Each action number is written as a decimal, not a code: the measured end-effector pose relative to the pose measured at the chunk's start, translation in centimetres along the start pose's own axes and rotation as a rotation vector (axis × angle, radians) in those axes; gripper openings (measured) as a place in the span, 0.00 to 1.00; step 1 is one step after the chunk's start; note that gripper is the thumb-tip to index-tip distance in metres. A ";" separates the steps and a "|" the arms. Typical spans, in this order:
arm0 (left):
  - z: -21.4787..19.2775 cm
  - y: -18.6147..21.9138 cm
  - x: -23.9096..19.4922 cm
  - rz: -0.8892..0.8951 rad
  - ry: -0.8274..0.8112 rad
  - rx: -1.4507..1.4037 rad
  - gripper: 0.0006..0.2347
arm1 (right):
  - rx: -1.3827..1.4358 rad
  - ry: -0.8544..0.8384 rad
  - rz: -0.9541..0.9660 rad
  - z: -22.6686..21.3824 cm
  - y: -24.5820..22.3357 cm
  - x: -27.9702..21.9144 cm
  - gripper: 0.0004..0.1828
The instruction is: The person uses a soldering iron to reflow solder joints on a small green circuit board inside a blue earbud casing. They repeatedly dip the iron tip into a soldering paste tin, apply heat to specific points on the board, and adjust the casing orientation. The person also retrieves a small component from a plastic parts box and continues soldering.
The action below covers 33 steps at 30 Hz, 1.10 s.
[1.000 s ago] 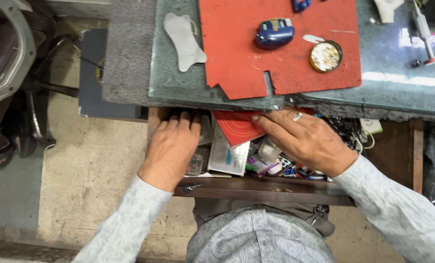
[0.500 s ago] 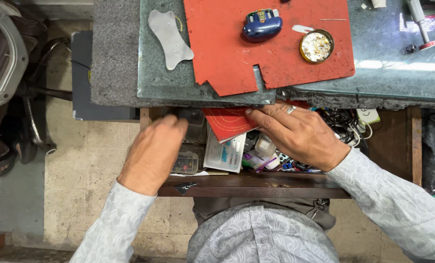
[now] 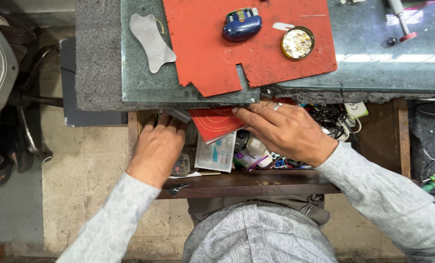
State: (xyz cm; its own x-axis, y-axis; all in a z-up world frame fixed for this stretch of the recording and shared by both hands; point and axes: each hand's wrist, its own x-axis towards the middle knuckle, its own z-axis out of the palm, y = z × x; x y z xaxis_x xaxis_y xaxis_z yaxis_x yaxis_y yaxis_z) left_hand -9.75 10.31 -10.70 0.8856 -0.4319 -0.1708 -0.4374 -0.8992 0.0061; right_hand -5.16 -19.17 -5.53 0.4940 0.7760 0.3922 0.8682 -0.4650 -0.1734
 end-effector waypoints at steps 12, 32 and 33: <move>-3.4 -1.9 1.5 0.059 -0.163 -0.084 0.22 | -0.009 -0.002 0.027 -0.1 0.1 -0.1 0.23; -12.3 0.7 -3.7 -0.199 0.345 -1.173 0.13 | 0.161 -0.051 0.086 -0.5 -0.8 0.3 0.41; -12.1 0.9 -3.4 -0.184 0.344 -1.181 0.13 | 0.187 -0.008 0.072 -0.4 -0.9 0.3 0.41</move>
State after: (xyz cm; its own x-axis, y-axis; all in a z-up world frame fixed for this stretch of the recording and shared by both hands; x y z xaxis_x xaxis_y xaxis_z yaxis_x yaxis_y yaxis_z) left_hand -11.32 10.12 1.83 0.9918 -0.1280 0.0030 -0.0523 -0.3831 0.9222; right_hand -5.85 -18.71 -4.89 0.5545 0.7474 0.3660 0.8242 -0.4326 -0.3654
